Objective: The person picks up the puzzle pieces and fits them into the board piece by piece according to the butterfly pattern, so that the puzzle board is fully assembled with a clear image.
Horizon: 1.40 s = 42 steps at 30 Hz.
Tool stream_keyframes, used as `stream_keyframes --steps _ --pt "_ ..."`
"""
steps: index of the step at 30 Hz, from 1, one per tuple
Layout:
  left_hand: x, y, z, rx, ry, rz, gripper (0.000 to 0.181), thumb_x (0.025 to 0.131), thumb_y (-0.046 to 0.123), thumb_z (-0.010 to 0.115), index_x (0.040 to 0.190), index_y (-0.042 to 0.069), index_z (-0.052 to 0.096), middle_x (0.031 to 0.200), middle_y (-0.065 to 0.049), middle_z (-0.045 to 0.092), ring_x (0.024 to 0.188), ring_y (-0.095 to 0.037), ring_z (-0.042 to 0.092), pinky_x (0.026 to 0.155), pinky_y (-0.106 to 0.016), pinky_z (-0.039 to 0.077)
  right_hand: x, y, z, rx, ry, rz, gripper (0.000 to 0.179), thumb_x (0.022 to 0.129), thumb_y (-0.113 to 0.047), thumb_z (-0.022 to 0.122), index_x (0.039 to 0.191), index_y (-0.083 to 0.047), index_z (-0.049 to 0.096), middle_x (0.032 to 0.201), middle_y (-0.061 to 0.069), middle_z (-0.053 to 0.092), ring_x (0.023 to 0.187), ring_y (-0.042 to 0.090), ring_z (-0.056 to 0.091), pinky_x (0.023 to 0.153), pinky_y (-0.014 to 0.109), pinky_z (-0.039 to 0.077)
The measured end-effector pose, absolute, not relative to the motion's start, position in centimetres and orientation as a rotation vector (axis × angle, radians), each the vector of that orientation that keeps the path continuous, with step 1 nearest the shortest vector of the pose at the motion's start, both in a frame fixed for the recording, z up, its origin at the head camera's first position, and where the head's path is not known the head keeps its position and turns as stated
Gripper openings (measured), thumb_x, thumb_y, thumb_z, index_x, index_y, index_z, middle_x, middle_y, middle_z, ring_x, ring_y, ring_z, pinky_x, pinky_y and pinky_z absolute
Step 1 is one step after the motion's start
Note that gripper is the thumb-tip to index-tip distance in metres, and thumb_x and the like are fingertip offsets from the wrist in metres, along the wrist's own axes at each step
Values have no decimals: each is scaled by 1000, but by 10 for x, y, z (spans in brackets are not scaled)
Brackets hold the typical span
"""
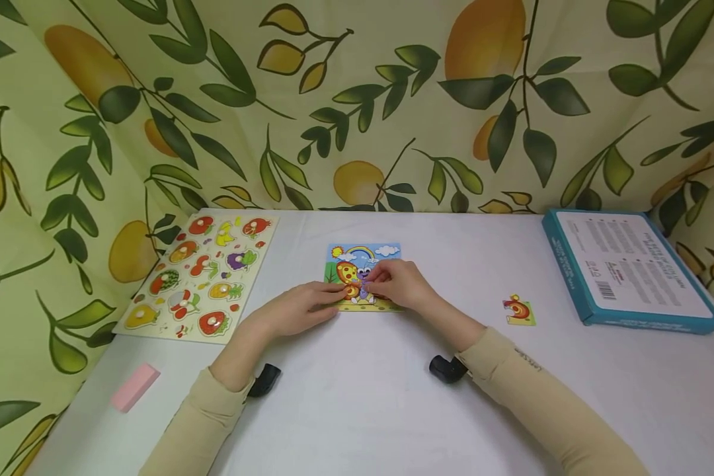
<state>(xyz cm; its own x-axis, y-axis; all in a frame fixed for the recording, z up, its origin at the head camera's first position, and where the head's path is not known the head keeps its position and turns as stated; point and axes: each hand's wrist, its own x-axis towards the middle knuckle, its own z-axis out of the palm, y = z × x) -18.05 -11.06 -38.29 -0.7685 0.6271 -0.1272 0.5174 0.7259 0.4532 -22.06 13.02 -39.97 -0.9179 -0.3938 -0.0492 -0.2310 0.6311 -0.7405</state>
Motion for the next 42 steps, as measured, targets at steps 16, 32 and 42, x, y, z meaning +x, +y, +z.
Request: stream_keyframes --steps 16,32,42 --pt "-180 -109 -384 957 2671 499 42 100 27 56 139 13 55 146 -6 47 134 -22 41 108 -40 37 -219 129 -402 -577 2706 -1105 13 87 -22 75 90 -11 69 76 -2 61 72 15 53 68 29 43" --pt "-181 -109 -386 940 2681 502 40 100 27 57 138 14 56 144 -5 49 132 -20 43 107 -38 38 -222 131 -404 -536 2680 -1137 15 87 -21 75 93 -9 69 74 -1 59 66 15 51 61 28 41" --pt "-180 -110 -384 960 2684 510 39 100 26 57 137 13 57 144 -6 49 132 -22 43 108 -38 38 -225 130 -402 -498 2667 -1106 15 88 -22 75 91 -9 68 74 0 59 68 17 50 61 28 41"
